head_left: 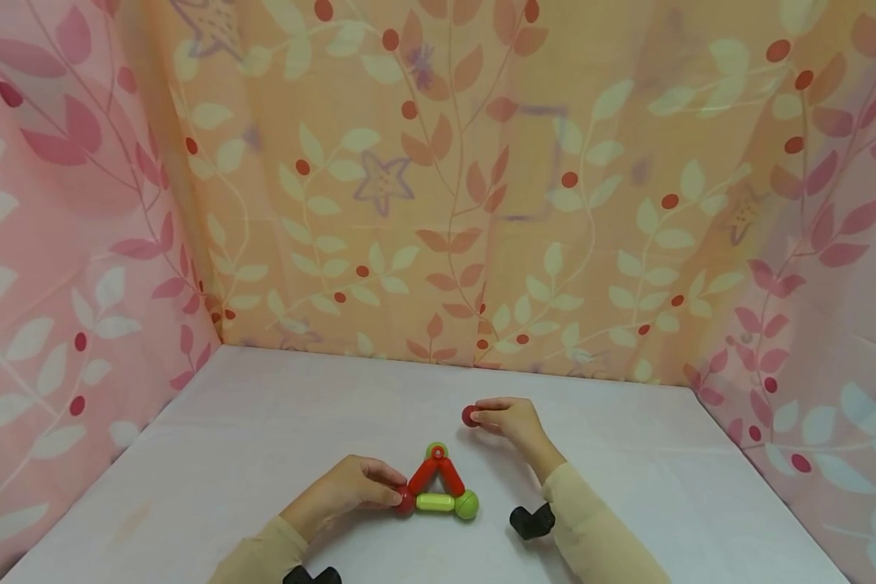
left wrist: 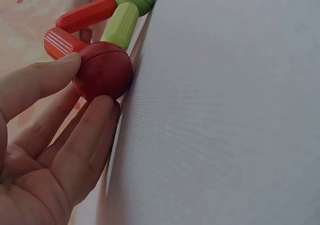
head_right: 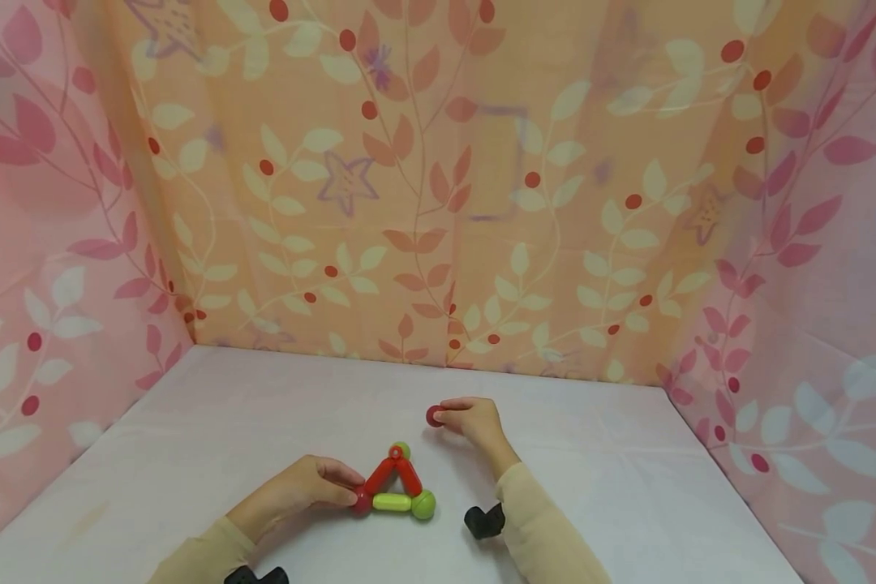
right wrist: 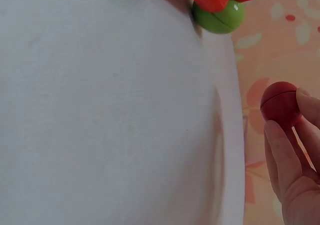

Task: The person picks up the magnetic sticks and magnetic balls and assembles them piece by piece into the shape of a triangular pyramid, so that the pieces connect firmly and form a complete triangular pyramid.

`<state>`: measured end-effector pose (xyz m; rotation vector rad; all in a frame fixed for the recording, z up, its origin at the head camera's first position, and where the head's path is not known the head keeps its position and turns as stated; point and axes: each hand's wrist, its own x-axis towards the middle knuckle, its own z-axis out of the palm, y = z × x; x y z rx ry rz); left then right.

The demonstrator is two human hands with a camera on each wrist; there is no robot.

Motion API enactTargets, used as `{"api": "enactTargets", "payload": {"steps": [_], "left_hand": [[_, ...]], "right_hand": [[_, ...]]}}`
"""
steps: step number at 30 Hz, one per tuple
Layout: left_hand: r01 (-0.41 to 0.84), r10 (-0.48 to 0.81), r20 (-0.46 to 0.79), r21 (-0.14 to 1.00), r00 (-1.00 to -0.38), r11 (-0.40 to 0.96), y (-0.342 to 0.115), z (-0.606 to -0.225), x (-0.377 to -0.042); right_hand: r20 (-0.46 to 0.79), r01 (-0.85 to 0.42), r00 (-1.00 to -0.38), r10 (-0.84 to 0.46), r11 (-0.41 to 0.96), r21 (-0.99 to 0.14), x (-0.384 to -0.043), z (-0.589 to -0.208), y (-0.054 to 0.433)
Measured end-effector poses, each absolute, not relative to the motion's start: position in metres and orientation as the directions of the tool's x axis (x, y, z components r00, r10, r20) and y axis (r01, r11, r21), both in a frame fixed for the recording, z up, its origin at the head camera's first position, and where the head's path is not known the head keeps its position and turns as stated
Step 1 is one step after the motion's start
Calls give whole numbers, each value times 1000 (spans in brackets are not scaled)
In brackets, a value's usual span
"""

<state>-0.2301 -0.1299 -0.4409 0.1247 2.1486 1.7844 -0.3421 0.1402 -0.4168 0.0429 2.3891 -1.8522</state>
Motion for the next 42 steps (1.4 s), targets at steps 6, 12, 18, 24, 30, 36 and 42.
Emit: {"api": "enactTargets", "payload": {"steps": [6,12,18,24,30,36,42], "left_hand": [[-149,279,-208,965,-937,216,-129,-440,-230],[-151,276,-208,965,-938,215,-129,-439,-229],[-155,273,-214,963,-938,223,-129,-438,-228],[-156,281,-215,963,-935,219,-130,-438,-228],[-154,282,-217,962,-935,226,-129,-435,-228],[-157,281,-218,962,-935,224,-129,-435,-228],[-158,280,-220,961,-934,227,-130,-437,-229]], "right_hand": [[-115,91,-990,-77,260,-961,-334,-409,141],[-91,54,-987,-136,250,-967,-322,-402,141],[-66,5,-973,-220,265,-964,-309,-394,140],[-57,-24,-963,-261,296,-955,-299,-386,137],[-53,-35,-955,-291,290,-957,-290,-382,135],[-44,-61,-948,-316,313,-948,-284,-381,131],[-35,-84,-932,-360,308,-948,-281,-380,128]]}}
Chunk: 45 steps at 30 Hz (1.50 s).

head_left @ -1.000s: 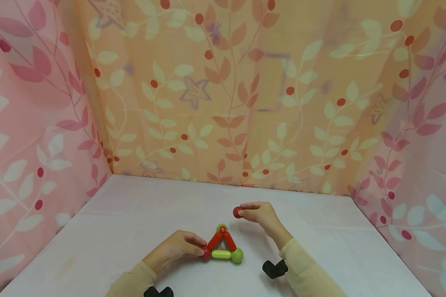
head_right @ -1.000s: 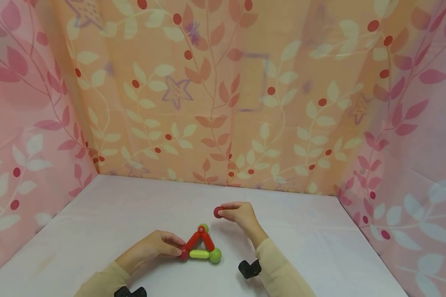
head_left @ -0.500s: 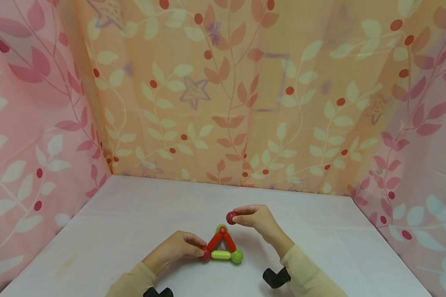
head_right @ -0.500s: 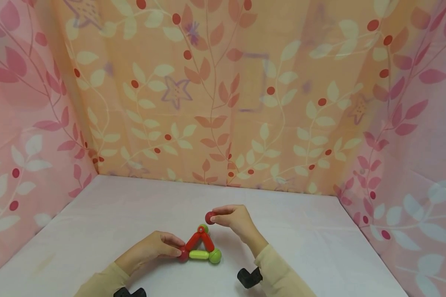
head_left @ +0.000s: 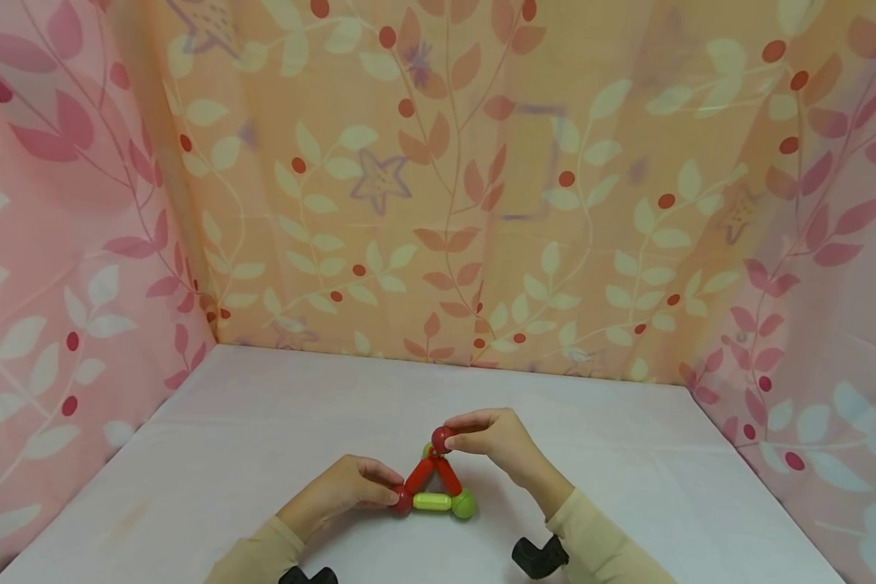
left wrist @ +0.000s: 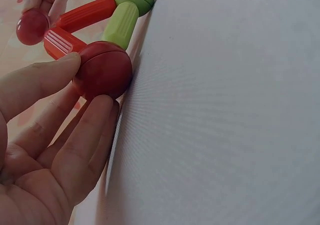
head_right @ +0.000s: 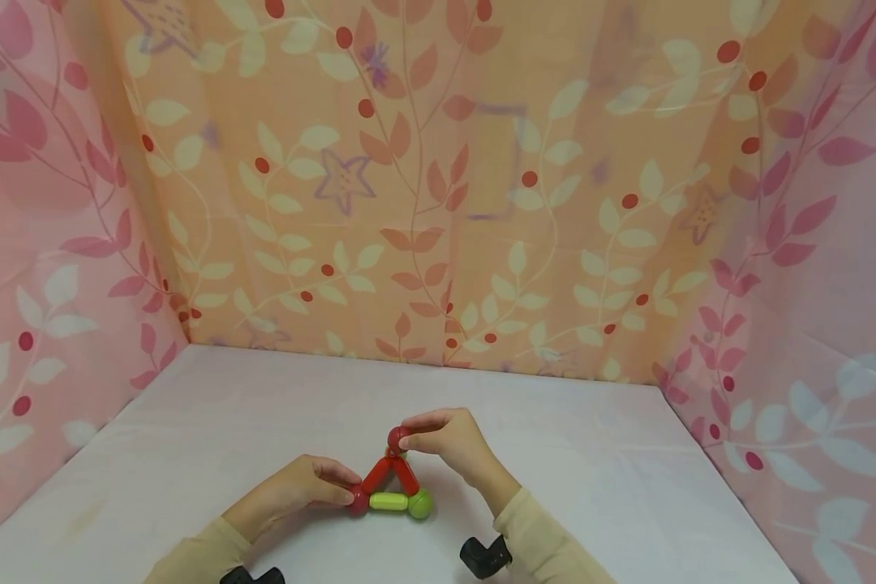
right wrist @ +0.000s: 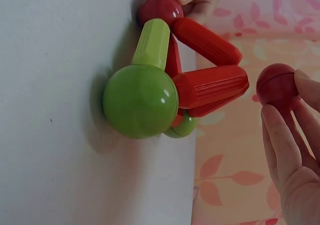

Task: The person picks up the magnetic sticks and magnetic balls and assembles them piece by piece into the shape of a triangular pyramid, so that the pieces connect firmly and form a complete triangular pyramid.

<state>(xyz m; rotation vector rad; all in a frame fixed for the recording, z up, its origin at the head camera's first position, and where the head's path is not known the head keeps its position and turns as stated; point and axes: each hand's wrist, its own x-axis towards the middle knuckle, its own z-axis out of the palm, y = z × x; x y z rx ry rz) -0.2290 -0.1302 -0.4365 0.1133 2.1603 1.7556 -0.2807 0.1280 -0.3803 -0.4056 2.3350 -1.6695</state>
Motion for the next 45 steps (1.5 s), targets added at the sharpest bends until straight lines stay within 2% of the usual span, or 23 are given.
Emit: {"api": "enactTargets", "payload": {"steps": [11,45], "left_hand": [[-164,282,-223,962,-933,216,-130,-437,-229],[-149,289,-207,966,-935,209,-131,-439,-229]], "right_hand": [[-12,-127,-915,-402,318,-939,-277,-381,125],[9,-193,-907,-422,396,-898,-273,-380,118]]}}
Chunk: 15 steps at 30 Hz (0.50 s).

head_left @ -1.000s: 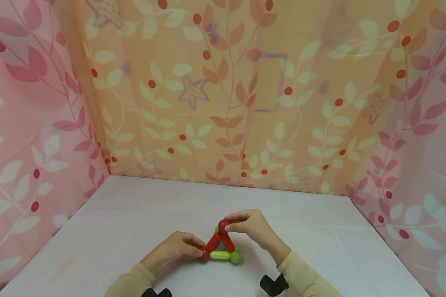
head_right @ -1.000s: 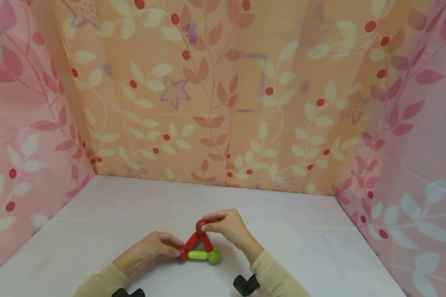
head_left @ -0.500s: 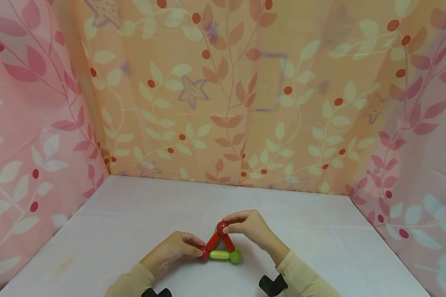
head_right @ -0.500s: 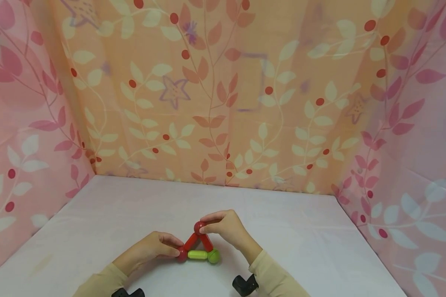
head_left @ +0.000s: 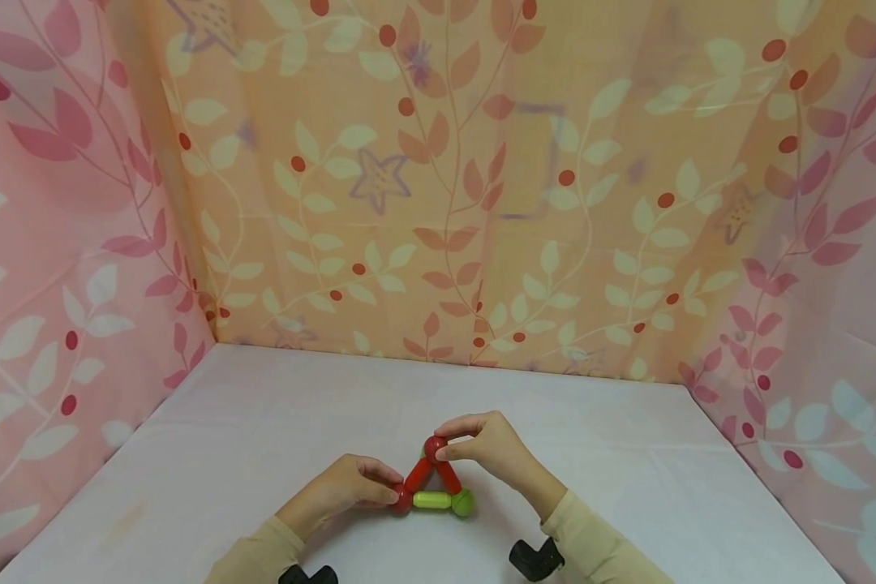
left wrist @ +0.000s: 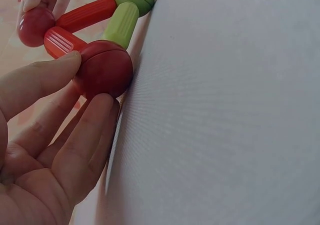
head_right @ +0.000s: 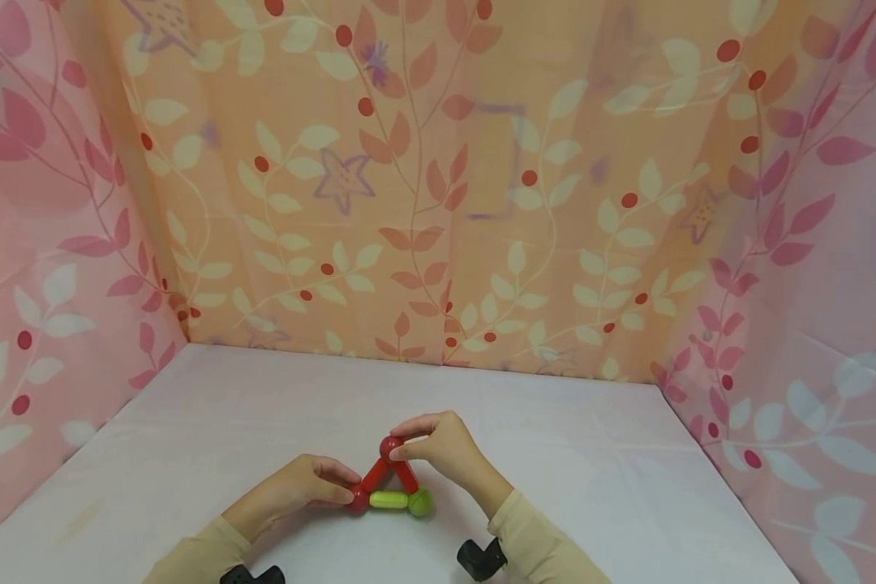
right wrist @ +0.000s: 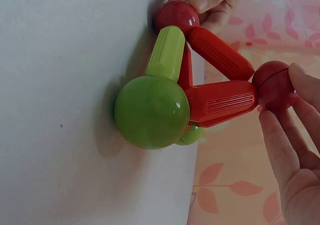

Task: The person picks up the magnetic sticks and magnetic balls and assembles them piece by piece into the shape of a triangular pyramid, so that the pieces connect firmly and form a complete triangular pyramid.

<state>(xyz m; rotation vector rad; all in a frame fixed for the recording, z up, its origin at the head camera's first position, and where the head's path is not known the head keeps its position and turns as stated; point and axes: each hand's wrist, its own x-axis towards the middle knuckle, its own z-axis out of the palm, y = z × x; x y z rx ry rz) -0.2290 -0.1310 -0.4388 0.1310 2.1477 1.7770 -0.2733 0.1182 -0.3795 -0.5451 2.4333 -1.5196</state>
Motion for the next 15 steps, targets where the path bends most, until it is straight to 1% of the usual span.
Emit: {"api": "enactTargets", "payload": {"steps": [11,13,15], "left_hand": [[-120,307,-187,967,-933,223,-135,-438,-232],[-109,302,-181,964,-936,241,-138,-436,-234],[-86,260,-157,961,-953,264,-143,-432,-238]], "right_hand": [[23,-201,-899,-437,367,-908,-275,-380,125],[38,-197,-910,-414,349,-916,-278,-378,130],[59,-189,-930,-362,336,-923,-283,-376,137]]}}
